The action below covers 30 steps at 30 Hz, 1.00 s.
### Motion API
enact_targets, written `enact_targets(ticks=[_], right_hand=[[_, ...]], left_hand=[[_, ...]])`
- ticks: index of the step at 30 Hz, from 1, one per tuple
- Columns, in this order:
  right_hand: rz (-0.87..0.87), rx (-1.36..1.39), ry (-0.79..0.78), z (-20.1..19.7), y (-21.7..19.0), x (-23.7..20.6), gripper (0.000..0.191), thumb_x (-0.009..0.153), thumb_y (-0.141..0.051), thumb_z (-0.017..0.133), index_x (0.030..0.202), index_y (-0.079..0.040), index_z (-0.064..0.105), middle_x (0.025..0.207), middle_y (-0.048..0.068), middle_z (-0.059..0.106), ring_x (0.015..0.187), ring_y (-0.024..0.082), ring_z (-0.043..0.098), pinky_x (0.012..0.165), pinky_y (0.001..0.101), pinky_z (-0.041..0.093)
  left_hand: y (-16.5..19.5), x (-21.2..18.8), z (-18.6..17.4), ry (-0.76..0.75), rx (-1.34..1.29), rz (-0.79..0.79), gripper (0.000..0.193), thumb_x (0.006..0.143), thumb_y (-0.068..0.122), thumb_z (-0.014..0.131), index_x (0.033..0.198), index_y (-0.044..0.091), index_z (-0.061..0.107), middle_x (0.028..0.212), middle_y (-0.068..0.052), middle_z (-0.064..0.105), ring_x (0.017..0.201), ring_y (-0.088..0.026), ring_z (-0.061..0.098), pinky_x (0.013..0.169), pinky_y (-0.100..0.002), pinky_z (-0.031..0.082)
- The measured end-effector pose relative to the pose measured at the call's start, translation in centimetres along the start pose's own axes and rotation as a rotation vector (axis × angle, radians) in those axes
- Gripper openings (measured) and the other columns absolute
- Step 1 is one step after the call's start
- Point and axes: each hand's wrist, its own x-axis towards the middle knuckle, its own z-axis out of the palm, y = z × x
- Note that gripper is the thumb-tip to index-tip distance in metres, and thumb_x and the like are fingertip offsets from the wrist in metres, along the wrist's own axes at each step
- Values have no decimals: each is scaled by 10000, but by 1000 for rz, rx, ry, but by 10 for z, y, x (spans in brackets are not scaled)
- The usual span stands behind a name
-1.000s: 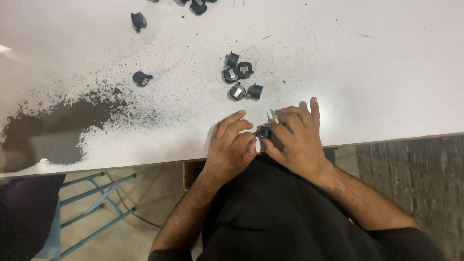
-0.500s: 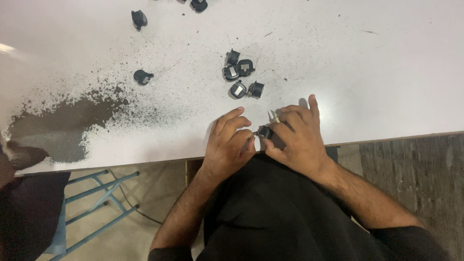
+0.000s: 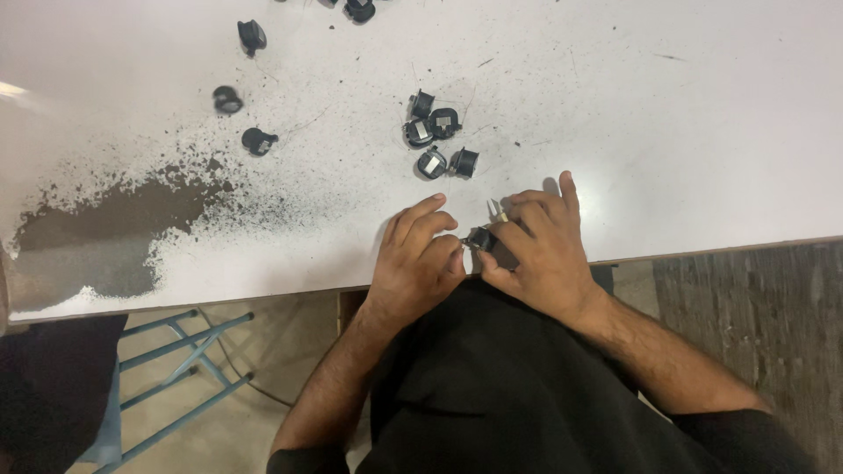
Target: The person sits at a white work table and assembles small black plastic parts by hand, pressing metal inserts into black plastic housings one at a time. Completed wheel-like assemblies accumulate on the table as the person repeatedly picks up parts, fits them together, and sets the finished units aside.
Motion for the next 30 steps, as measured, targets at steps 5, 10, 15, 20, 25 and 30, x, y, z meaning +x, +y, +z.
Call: enact_targets(ticks=[5,10,15,20,25,30], right_hand=[[-12,3,-31,1,0,1,378,755,-286,849,1023,-60,708,1118,109,594,1198,328,532,1181,765,203],[-20,-28,-12,0,-1,0,360,749,-279,854,999,-64,708,1120,116,596,1201,335,527,1178,757,184],[14,-21,4,-1,-2,1,367,749,-264,860,1031,-75,720,1091,92,594,1222,317,529,1207,741,181],[8,-23,63,-4,-4,-7,439,720,-208,870,1116,-67,744,1045,109,593,1213,369,543,1172,711,180],[-88,197,218,9,-9,-27,318,819,7,801,1081,-69,637,1001,89,628,1137,315,665,1245,599,334],[-78,225,224,27,-7,-36,328,795,33,784,1053,-41,594,965,119,676,1080,321,697,1203,585,394]], left_hand=[[7,2,6,-27,19,46,213,840,78,788,954,80,608,1195,-85,586,1309,-308,572,1052,-479,499],[8,7,8,14,-69,-175,189,831,53,774,943,60,622,1171,-82,624,1096,-281,636,898,-422,541],[6,5,6,-60,-293,-424,136,851,40,740,916,48,621,992,-62,676,753,-216,686,634,-338,564],[4,2,8,-38,-298,-397,157,856,25,747,899,42,597,828,-76,653,727,-246,667,613,-370,527],[10,0,16,-24,-434,-441,167,840,16,719,863,35,555,796,-94,632,667,-236,648,580,-371,520],[14,-3,26,32,-444,-425,173,842,17,713,889,43,549,825,-92,634,702,-236,653,596,-363,534]])
